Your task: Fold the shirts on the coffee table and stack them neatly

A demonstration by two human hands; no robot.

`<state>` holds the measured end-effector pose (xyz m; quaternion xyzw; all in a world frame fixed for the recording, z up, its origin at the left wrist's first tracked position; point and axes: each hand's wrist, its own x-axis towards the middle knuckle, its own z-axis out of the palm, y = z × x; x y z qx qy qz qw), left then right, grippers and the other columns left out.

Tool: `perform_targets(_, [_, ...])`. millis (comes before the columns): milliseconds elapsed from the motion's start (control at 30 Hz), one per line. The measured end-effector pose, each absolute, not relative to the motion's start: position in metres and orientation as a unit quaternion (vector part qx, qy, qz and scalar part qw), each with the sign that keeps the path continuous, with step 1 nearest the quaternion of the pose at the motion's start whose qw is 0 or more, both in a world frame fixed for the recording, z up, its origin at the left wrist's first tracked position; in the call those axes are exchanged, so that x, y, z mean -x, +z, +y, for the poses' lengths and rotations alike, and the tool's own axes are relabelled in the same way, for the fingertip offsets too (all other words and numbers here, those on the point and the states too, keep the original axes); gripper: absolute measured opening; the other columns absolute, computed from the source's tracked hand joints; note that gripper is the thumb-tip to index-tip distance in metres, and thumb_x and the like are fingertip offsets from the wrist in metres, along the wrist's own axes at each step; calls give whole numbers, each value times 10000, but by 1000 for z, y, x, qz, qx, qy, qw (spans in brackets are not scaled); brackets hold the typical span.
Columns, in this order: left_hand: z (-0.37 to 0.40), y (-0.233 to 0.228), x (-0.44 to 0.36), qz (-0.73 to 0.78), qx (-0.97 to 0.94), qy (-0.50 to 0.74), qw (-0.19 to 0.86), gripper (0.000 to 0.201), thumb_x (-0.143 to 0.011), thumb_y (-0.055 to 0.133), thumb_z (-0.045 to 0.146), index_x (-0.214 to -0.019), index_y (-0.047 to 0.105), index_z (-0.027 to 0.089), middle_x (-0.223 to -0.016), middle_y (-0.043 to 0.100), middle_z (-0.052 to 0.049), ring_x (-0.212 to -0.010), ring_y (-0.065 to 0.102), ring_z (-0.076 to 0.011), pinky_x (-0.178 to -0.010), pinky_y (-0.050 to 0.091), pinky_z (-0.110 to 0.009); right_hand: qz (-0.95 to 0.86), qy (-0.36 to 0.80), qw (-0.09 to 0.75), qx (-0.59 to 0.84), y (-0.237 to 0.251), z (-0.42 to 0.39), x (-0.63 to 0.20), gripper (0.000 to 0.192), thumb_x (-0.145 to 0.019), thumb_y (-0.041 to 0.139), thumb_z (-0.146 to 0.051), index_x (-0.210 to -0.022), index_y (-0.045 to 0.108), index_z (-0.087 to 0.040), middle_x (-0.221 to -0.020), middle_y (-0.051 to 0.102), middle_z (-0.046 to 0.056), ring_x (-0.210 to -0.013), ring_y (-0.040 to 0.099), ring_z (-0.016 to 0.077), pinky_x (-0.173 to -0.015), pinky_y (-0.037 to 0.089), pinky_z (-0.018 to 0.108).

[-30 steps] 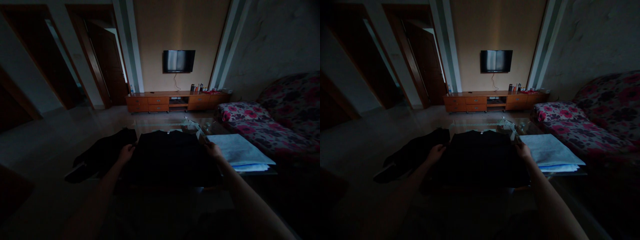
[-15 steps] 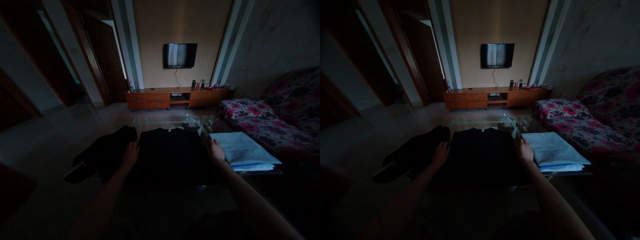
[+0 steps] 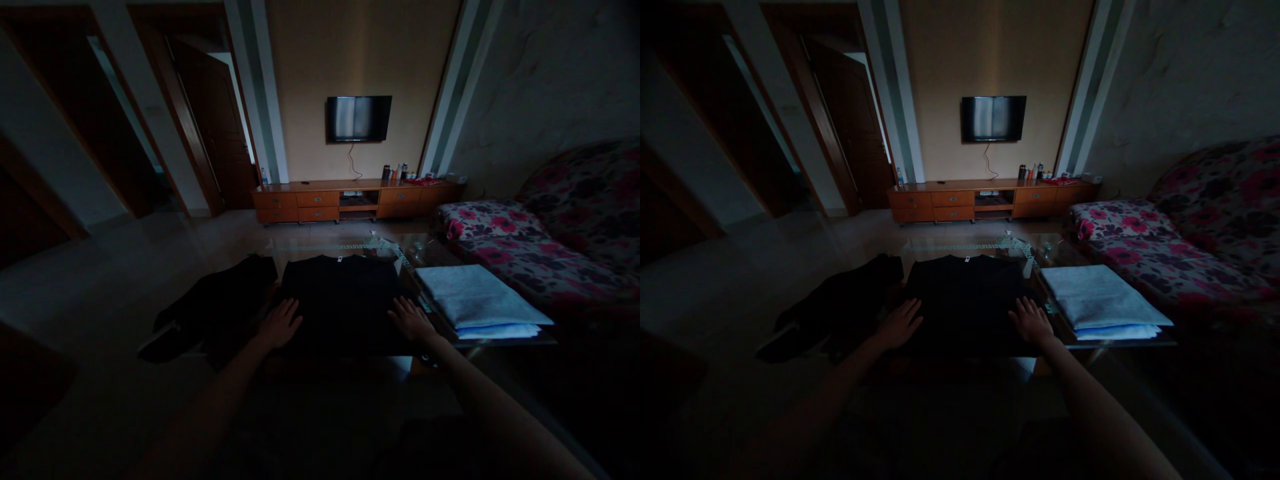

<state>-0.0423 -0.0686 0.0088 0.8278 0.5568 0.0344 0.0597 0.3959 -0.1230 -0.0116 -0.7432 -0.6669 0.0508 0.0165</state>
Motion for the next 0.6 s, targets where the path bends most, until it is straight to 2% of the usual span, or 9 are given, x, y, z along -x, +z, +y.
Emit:
perform_targets(100, [-64, 8, 36, 559, -827, 41, 31, 663, -1035, 317, 539, -1597, 317, 187, -1673, 291, -98, -1550, 236, -283, -1234, 241, -463, -660, 25, 10, 750, -14, -115, -392, 665, -1050, 294, -507, -1631, 246, -185, -1697, 204, 83, -1570, 138, 272, -1243, 177, 435])
perform_targets(200, [-65, 11, 27, 562, -824, 75, -13, 574, -1040, 336, 494, -1529, 447, 215, -1639, 370, -96, -1522, 302, -290, -1243, 220, -474, -636, -18, 17, 772, -8, -112, -378, 633, -1056, 281, -467, -1601, 329, -149, -1687, 228, 116, -1564, 155, 285, -1248, 144, 458])
perform_targets(267, [-69, 10, 22, 549, -831, 87, -9, 555, -1043, 315, 508, -1494, 496, 239, -1619, 406, -90, -1499, 346, -289, -1237, 236, -479, -626, -32, 30, 779, -5, -114, -366, 612, -1055, 268, -476, -1584, 375, -187, -1688, 228, 110, -1560, 149, 317, -1239, 115, 541])
perform_targets(367, [-75, 5, 22, 548, -833, 65, 37, 613, -1035, 281, 570, -1559, 401, 275, -1661, 327, -80, -1524, 299, -298, -1223, 258, -511, -608, 17, 41, 793, -4, -120, -353, 629, -1029, 263, -604, -1595, 337, -338, -1700, 203, 65, -1552, 142, 382, -1188, 134, 667])
perform_targets(467, [-73, 2, 26, 545, -835, 43, 59, 641, -1024, 285, 606, -1600, 303, 324, -1694, 241, -50, -1555, 222, -293, -1229, 232, -528, -601, 55, 30, 796, -4, -123, -353, 676, -1000, 279, -679, -1616, 228, -405, -1709, 168, 58, -1550, 138, 398, -1177, 150, 676])
perform_targets(533, [-67, 2, 31, 562, -824, 54, 45, 616, -1025, 288, 603, -1577, 356, 337, -1683, 275, -52, -1550, 238, -292, -1229, 231, -518, -609, 56, 29, 791, -3, -121, -360, 668, -1003, 265, -675, -1614, 227, -409, -1710, 166, 52, -1554, 137, 379, -1184, 162, 655])
perform_targets(600, [-59, 3, 39, 612, -787, 77, 15, 588, -1036, 290, 554, -1550, 418, 298, -1660, 327, -89, -1529, 287, -300, -1217, 259, -498, -593, 49, 33, 803, -1, -117, -371, 655, -1011, 241, -653, -1607, 281, -381, -1707, 175, 66, -1556, 133, 367, -1179, 195, 643])
